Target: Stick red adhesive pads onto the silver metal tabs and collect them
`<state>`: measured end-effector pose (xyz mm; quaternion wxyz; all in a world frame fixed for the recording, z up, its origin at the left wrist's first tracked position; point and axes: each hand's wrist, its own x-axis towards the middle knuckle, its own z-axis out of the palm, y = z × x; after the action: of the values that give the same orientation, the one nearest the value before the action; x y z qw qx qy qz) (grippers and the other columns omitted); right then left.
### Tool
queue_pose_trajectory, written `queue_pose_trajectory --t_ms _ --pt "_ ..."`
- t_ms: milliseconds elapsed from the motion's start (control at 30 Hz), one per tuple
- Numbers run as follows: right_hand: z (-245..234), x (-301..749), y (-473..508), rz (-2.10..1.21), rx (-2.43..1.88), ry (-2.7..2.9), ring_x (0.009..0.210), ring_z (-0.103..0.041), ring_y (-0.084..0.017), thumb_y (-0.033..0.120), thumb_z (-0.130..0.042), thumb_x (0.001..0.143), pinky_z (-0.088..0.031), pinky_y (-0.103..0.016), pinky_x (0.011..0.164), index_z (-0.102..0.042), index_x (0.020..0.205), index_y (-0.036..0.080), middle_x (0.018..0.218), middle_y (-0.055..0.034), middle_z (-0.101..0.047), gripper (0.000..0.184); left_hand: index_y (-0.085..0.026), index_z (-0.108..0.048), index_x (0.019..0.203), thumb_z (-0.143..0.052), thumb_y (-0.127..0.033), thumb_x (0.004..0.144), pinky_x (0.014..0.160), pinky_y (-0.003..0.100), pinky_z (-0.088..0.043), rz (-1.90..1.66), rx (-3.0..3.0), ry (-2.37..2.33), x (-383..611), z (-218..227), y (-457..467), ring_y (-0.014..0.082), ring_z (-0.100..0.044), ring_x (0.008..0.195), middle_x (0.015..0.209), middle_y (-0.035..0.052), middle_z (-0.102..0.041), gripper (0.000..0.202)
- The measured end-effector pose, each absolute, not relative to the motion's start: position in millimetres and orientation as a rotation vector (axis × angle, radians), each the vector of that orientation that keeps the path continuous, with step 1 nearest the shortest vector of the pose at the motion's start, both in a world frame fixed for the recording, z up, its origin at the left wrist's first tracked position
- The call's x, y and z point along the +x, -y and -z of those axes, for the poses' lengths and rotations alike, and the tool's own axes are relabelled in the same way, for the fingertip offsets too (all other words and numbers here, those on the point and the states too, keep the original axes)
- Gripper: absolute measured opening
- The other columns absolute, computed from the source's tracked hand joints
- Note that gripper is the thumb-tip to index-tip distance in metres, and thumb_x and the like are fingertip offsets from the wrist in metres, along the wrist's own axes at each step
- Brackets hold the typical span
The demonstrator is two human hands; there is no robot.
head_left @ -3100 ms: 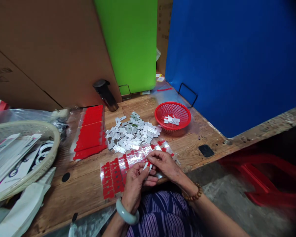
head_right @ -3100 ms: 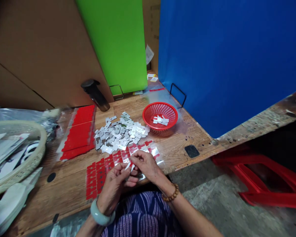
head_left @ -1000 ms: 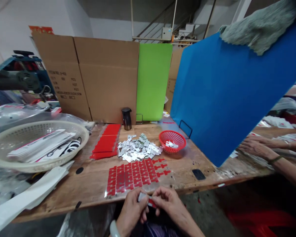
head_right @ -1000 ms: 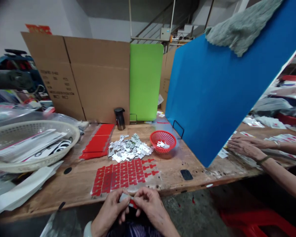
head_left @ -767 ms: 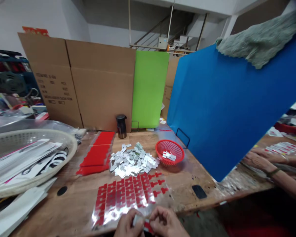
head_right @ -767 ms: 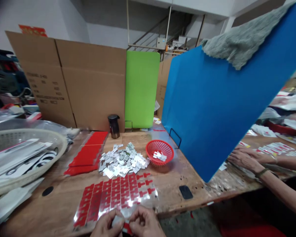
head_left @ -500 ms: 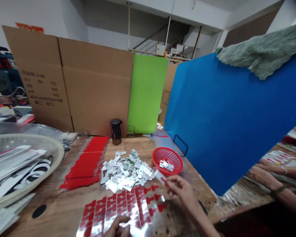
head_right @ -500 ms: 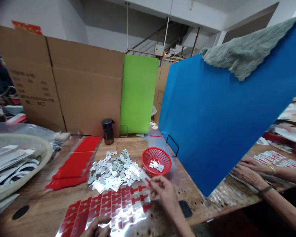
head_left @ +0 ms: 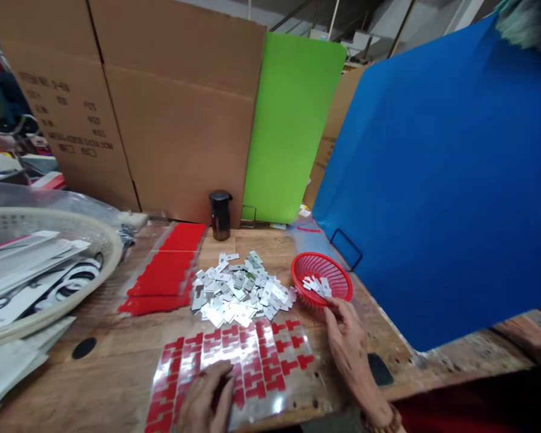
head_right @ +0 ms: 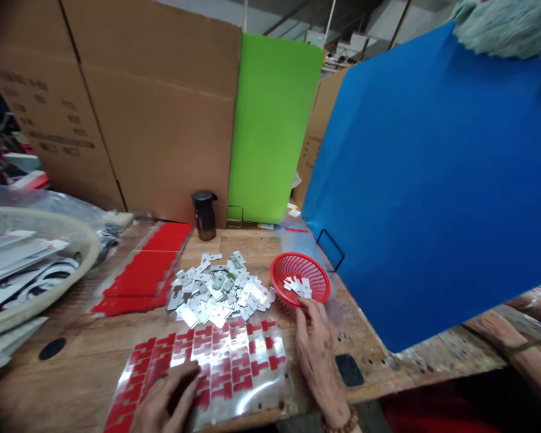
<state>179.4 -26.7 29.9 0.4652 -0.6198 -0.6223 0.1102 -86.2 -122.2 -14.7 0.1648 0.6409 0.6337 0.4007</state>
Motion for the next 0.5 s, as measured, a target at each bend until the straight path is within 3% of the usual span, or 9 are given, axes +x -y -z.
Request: queue_pose_trajectory --t_ms 200,367,500 --pt "-26 143 25 -0.546 -1.352 1.858 0.092 -0.058 -0.023 0.024 -0.043 0.088 -0.046 -0.039 0.084 -0.060 0.097 0.020 0.097 -0.0094 -0.063 0.019 -0.024 -0.059 0.113 -0.062 -0.029 0.077 0.092 0.043 -0.048 -1.019 2.504 -1.684 -89 30 118 0.0281 -0.055 0.114 0.118 0.0083 -0.064 0.036" --pt "-11 127 -9 -0.403 -1.255 2.029 0.111 -0.050 -0.026 0.025 -0.048 0.086 -0.036 -0.047 0.099 -0.053 0.116 0.021 0.115 -0.0108 -0.058 0.031 -0.024 -0.057 0.116 -0.062 -0.032 0.077 0.092 0.046 -0.047 -0.917 2.714 -1.649 -86 37 117 0.0306 -0.050 0.119 0.124 0.0086 -0.060 0.040" --pt "-16 115 -33 -0.398 -1.300 2.271 0.111 -0.047 -0.026 0.022 -0.052 0.084 -0.034 -0.044 0.096 -0.049 0.118 0.016 0.117 -0.0132 -0.056 0.035 -0.023 -0.057 0.115 -0.061 -0.032 0.077 0.093 0.048 -0.045 -0.874 2.722 -1.655 -84 43 117 0.0319 -0.049 0.120 0.126 0.0098 -0.058 0.039"
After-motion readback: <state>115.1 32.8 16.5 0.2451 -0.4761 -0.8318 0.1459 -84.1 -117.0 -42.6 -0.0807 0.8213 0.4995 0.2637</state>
